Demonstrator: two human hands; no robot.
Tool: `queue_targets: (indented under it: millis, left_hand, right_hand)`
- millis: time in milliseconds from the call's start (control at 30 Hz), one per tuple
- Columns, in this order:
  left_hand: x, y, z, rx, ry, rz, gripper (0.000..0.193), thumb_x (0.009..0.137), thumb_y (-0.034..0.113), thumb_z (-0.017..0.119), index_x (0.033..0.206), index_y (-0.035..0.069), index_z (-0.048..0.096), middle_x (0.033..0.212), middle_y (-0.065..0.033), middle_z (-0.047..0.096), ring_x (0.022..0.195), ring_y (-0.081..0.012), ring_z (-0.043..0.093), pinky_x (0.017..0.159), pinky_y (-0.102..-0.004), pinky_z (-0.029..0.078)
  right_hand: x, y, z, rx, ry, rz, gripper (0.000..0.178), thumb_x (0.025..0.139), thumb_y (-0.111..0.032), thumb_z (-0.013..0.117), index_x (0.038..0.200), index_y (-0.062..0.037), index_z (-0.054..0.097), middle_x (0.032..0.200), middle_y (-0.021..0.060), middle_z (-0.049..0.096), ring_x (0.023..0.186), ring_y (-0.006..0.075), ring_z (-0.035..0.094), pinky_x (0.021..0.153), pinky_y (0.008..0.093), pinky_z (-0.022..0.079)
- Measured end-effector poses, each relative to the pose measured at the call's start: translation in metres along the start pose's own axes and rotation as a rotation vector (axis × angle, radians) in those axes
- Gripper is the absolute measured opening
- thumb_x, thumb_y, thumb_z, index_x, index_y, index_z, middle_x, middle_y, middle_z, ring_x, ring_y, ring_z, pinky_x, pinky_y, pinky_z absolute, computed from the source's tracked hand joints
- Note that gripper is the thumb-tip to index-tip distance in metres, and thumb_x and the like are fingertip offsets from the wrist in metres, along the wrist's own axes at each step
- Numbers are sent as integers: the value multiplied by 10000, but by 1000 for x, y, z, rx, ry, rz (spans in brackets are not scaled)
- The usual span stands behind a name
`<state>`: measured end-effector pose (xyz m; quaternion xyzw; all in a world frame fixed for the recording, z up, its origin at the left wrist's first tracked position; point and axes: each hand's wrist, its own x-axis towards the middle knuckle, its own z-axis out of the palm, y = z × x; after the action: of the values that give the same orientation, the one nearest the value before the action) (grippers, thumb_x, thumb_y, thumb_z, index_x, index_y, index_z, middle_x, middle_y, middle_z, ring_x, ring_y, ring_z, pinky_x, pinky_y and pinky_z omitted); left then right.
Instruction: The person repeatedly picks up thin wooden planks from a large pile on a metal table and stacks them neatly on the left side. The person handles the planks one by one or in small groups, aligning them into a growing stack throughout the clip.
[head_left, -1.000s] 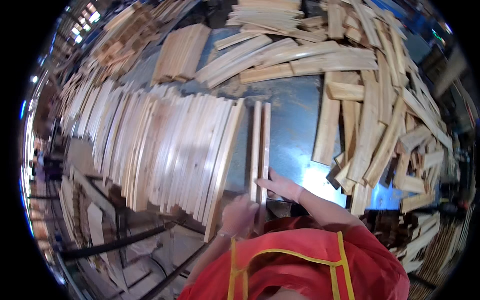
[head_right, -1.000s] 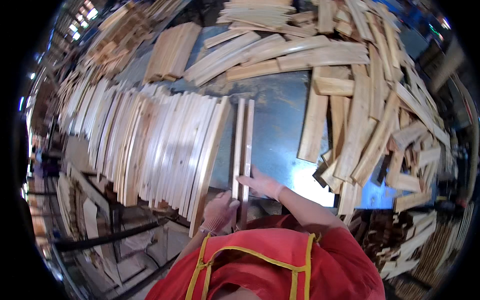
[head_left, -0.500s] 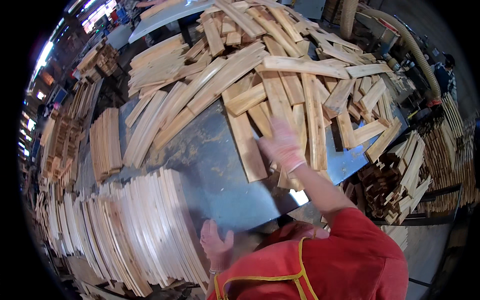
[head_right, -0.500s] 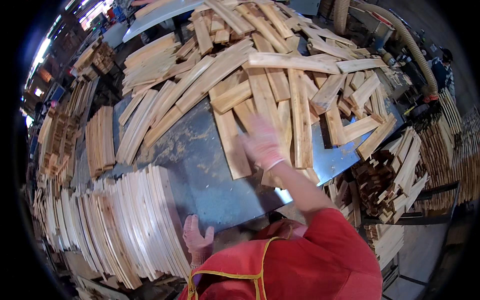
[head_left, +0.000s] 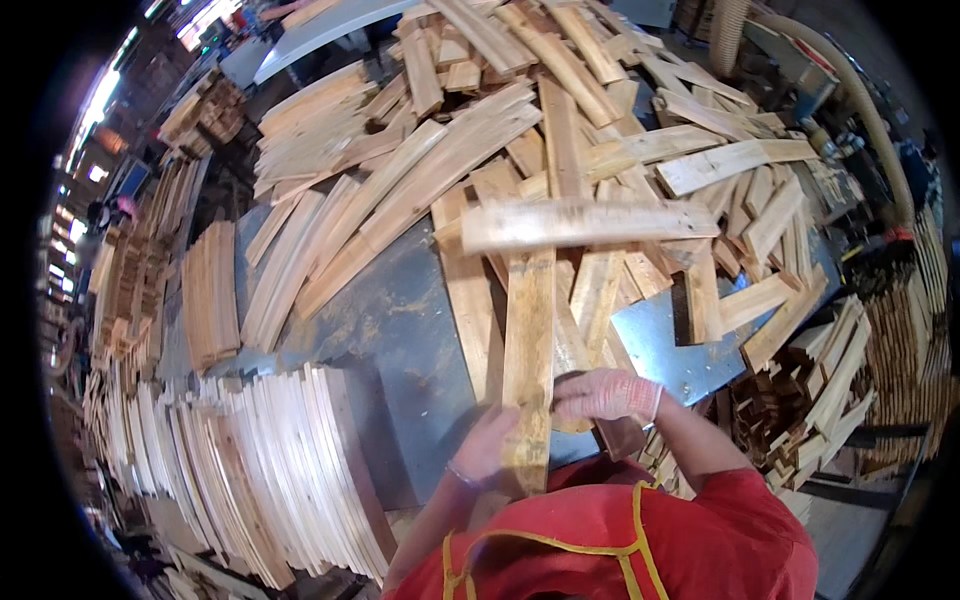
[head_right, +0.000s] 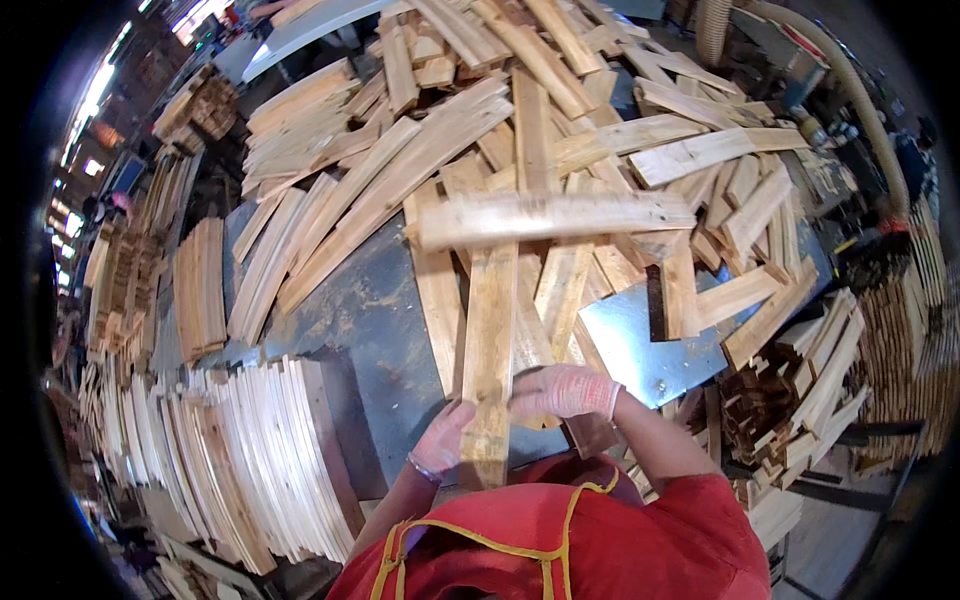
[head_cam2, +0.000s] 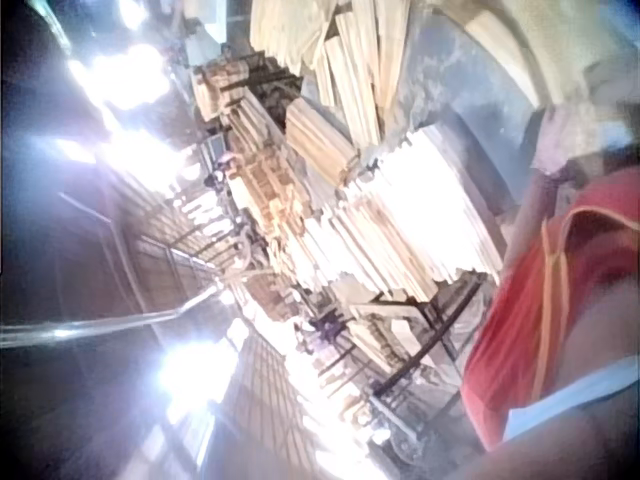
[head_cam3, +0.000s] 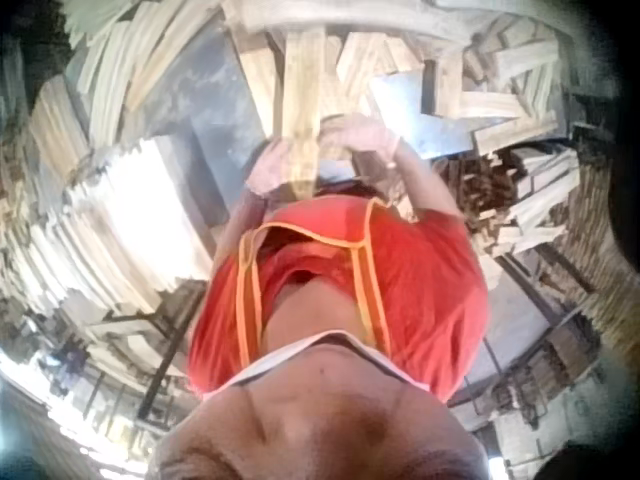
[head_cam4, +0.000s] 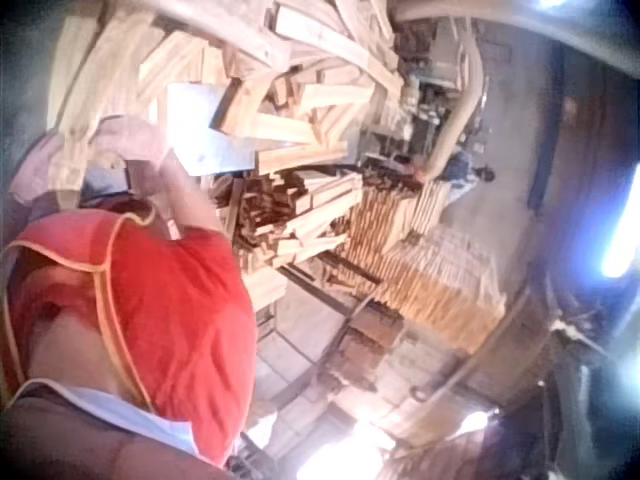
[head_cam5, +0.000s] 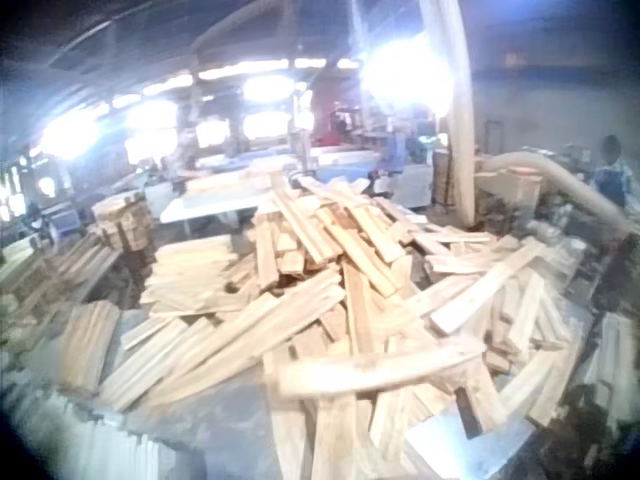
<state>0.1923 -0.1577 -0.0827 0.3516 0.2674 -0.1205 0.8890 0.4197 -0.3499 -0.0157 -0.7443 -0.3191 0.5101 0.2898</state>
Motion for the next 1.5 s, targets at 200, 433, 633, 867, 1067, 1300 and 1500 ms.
queue_targets:
  millis: [200,433,633,867,1067,1300,1500]
  left_hand:
    - [-10,23,11,142,21,95,469,971,130,660,1408,-36,623,1228,-59,720,1084,-154,670,979,-315,528]
    - [-94,8,-23,556,318,251,421,963,254,727,1286,-13,683,1185,-89,734,1096,-166,677,962,-326,537]
    - [-183,-49,-81,1321,1175,339,534,838,323,778,1286,40,716,1353,-162,661,1318,-371,585,1108,-490,466]
    - [-260,-79,-153,1506,1390,210,723,842,348,768,1474,61,566,1541,-148,528,1468,-405,425,1239,-540,304]
    - [-260,-71,-146,1633,1248,115,859,837,463,736,1556,68,482,1571,-173,494,1482,-409,409,1262,-575,248]
    - [-212,-76,-124,1753,1147,321,908,854,478,724,1596,40,437,1627,-243,436,1524,-427,368,1262,-573,251]
    - [-113,-50,-70,1257,917,292,1010,845,561,758,1608,23,372,1608,-224,427,1431,-451,447,1168,-549,393]
  right_hand:
    - [43,-57,-132,-1133,766,-328,865,765,-408,787,1558,-196,515,1481,172,600,1392,337,569,1189,464,397]
    - [63,-100,-131,-820,307,86,1015,788,-405,825,1662,-195,354,1388,206,666,1289,374,640,1128,471,461]
    - [73,-116,12,-382,15,30,1044,868,-816,636,1416,72,604,1112,258,744,1046,326,721,946,432,546]
    - [135,-163,271,-5,-198,88,848,936,-686,647,1309,75,678,1100,269,742,971,308,733,924,440,561]
    - [152,-158,299,-351,-69,-406,834,902,-525,715,1528,-20,495,1421,281,621,1278,392,603,1110,478,440]
    - [82,-88,173,-933,635,-157,892,782,-422,787,1506,-32,441,1458,198,492,1417,422,430,1210,539,336]
    - [94,-94,195,-671,43,-337,727,843,-409,758,1424,-29,544,1309,224,631,1279,411,576,1088,501,476]
